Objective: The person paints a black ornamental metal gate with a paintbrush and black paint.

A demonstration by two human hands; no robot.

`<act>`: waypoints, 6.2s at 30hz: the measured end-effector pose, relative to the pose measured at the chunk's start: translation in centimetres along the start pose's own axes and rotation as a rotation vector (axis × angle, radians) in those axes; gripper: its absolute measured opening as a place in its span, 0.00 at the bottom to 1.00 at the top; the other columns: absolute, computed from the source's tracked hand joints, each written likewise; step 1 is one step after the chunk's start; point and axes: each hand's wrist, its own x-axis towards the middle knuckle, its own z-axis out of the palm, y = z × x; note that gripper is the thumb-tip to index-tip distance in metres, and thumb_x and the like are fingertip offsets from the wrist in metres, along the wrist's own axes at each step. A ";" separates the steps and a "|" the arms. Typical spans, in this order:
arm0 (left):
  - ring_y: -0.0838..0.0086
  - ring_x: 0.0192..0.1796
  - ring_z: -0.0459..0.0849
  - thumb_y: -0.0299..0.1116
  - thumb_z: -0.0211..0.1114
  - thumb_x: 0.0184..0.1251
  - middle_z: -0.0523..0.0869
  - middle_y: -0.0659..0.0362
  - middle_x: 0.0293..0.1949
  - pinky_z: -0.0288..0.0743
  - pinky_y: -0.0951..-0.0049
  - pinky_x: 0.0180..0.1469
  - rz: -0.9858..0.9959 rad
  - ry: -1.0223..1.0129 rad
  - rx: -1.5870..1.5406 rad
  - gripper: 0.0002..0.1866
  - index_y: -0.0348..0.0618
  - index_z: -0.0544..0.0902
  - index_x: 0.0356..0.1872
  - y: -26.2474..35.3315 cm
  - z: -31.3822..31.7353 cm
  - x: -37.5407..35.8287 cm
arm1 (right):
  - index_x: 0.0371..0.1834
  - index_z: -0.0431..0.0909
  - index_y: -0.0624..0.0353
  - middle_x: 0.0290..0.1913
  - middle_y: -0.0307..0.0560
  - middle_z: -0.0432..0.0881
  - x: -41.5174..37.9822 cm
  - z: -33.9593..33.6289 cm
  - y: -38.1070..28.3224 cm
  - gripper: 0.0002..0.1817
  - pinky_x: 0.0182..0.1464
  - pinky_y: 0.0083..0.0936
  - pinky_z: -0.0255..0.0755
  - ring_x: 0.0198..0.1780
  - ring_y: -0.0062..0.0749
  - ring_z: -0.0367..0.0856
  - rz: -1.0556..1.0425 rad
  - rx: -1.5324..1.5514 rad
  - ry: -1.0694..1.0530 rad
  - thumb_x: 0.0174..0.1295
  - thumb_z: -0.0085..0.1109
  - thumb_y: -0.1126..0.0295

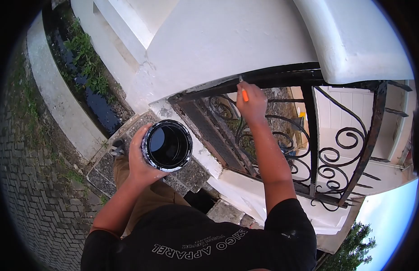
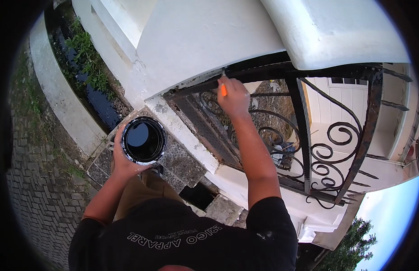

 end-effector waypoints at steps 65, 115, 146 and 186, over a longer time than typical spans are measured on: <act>0.53 0.70 0.77 0.45 0.91 0.36 0.72 0.43 0.70 0.70 0.55 0.72 -0.008 -0.032 -0.059 0.62 0.39 0.62 0.75 -1.7 -0.6 -1.5 | 0.45 0.85 0.52 0.30 0.38 0.72 3.1 -8.8 0.4 0.22 0.29 0.28 0.72 0.30 0.32 0.75 -0.288 -0.501 -0.017 0.41 0.66 0.75; 0.51 0.70 0.76 0.48 0.91 0.35 0.74 0.44 0.69 0.68 0.54 0.73 0.021 0.033 0.051 0.62 0.39 0.63 0.74 -3.4 0.4 -2.4 | 0.43 0.83 0.53 0.39 0.46 0.75 2.1 -8.6 0.0 0.17 0.38 0.37 0.77 0.42 0.43 0.77 -0.215 -0.481 -0.299 0.45 0.66 0.73; 0.55 0.71 0.76 0.41 0.92 0.36 0.68 0.44 0.72 0.71 0.55 0.73 0.058 -0.028 0.144 0.66 0.39 0.56 0.77 -3.3 0.4 -3.4 | 0.45 0.82 0.49 0.48 0.45 0.77 -0.9 -3.6 0.2 0.18 0.47 0.40 0.82 0.51 0.43 0.80 -0.181 -0.157 -0.598 0.48 0.68 0.71; 0.51 0.70 0.75 0.45 0.92 0.32 0.74 0.45 0.69 0.68 0.53 0.73 0.083 0.053 0.048 0.63 0.44 0.63 0.75 -2.1 2.2 -4.8 | 0.48 0.82 0.48 0.48 0.44 0.76 4.8 -15.0 2.1 0.24 0.49 0.40 0.80 0.54 0.43 0.79 -0.147 -0.417 -0.443 0.44 0.72 0.76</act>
